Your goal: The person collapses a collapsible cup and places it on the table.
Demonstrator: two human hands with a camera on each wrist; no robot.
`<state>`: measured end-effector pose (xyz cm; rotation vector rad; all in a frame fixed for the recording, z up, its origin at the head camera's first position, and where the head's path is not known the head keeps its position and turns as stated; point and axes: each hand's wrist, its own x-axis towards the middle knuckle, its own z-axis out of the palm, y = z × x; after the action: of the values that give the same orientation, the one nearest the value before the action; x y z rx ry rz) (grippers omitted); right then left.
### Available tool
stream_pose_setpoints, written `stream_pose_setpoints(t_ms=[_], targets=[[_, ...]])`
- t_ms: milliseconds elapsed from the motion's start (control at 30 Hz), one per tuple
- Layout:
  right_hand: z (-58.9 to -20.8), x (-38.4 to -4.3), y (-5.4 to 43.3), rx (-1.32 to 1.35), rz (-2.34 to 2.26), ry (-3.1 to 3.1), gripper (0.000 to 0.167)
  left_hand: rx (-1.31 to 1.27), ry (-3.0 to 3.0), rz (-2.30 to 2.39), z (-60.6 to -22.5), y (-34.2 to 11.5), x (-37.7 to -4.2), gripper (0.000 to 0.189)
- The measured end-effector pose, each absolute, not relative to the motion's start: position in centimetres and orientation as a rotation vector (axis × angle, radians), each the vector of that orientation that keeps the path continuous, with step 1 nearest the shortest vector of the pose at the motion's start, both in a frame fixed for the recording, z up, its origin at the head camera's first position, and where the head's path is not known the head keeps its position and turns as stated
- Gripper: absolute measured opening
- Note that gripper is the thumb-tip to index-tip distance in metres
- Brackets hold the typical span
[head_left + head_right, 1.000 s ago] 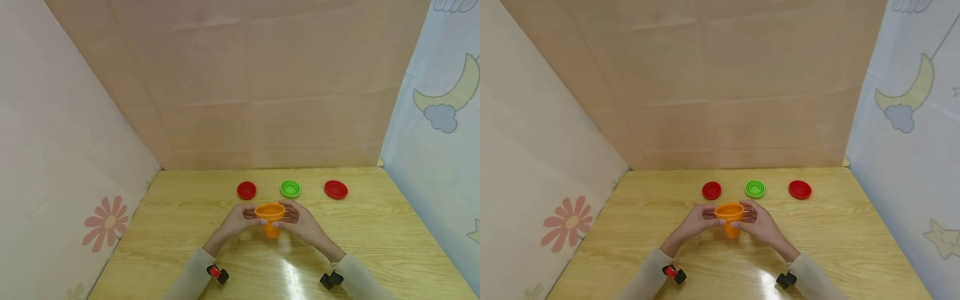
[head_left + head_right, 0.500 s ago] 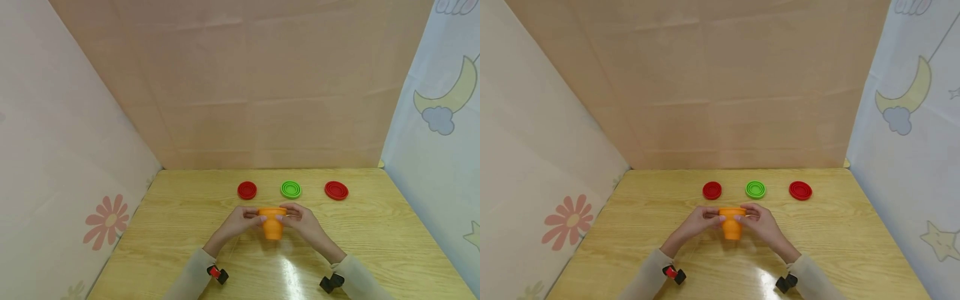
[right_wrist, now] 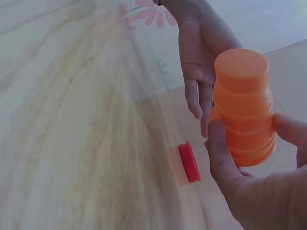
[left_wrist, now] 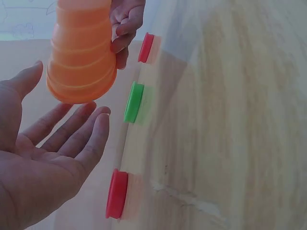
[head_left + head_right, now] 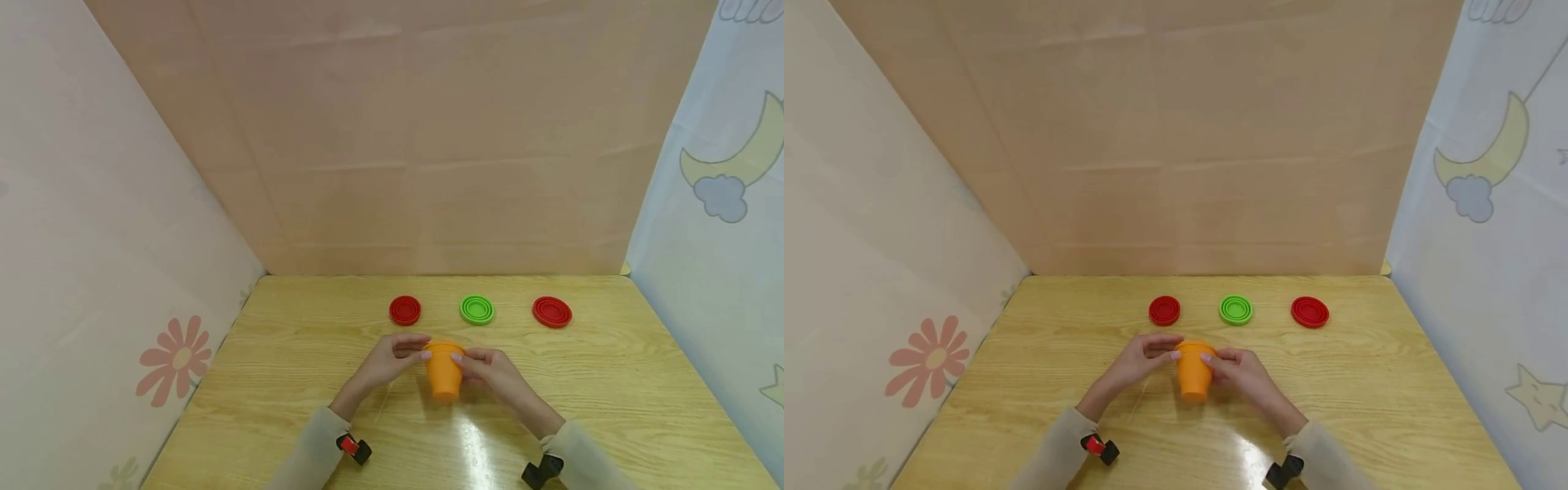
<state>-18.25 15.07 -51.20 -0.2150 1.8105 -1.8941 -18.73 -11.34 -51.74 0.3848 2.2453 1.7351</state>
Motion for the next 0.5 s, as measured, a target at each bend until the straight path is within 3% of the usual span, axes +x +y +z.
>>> stream_pose_setpoints(t_ms=[333,500], targets=[[-51.55,-17.86,15.33,-0.279,-1.909,1.67,0.046,0.391,2.183,1.805,-52.3,-10.7,-18.42,0.041],[-51.49,-17.92,15.41,-0.29,-1.846,1.662,0.051,0.378,2.1,1.878,-52.54,-10.55,-18.56,0.034]])
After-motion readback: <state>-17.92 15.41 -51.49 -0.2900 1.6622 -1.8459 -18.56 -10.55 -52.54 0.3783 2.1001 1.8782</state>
